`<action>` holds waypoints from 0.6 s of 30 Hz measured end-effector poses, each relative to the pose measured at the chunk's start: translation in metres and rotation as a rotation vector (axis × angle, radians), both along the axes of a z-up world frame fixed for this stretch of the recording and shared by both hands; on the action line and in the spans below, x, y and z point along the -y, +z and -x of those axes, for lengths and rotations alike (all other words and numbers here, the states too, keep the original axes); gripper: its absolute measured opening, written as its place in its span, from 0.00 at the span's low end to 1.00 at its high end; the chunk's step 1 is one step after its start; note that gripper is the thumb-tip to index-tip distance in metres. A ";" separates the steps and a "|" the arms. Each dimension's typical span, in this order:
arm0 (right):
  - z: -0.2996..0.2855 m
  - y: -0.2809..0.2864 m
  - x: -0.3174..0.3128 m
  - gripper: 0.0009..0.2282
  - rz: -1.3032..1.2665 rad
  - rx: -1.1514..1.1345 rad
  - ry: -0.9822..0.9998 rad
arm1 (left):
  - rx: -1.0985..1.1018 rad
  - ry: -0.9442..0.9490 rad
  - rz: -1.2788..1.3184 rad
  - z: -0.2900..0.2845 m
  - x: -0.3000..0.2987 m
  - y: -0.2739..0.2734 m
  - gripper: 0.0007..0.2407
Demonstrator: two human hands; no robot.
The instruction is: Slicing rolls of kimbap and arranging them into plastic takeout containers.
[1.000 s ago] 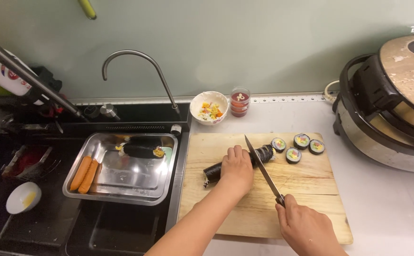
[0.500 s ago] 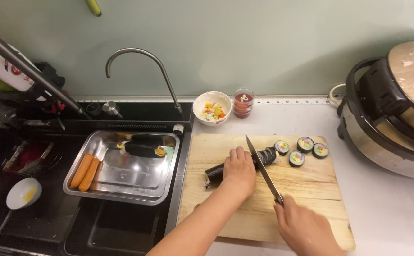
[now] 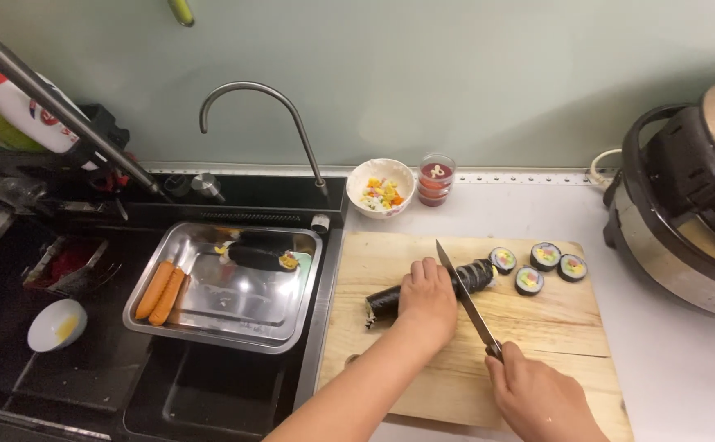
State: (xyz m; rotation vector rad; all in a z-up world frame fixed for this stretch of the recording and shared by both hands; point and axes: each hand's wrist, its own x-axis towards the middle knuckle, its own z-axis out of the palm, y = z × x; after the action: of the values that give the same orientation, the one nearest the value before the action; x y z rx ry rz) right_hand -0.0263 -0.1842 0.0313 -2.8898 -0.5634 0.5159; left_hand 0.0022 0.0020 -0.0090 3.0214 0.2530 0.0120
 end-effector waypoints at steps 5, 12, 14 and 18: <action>-0.010 0.018 -0.032 0.15 0.016 -0.178 -0.089 | 0.040 -0.024 0.005 -0.003 0.002 -0.015 0.18; 0.018 -0.027 0.014 0.15 0.090 0.092 0.007 | -0.015 0.010 -0.005 0.000 0.003 0.006 0.22; 0.032 -0.027 0.027 0.15 0.143 0.004 -0.041 | -0.039 0.021 0.004 0.002 0.001 0.015 0.23; 0.033 -0.025 0.021 0.15 0.202 -0.049 -0.086 | -0.118 -0.007 0.030 0.002 -0.001 0.019 0.27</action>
State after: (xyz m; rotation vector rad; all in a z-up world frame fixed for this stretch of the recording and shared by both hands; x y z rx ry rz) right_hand -0.0589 -0.2050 0.0067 -3.0641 -0.3984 0.6639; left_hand 0.0000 0.0026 0.0103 2.9967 0.2501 -0.1701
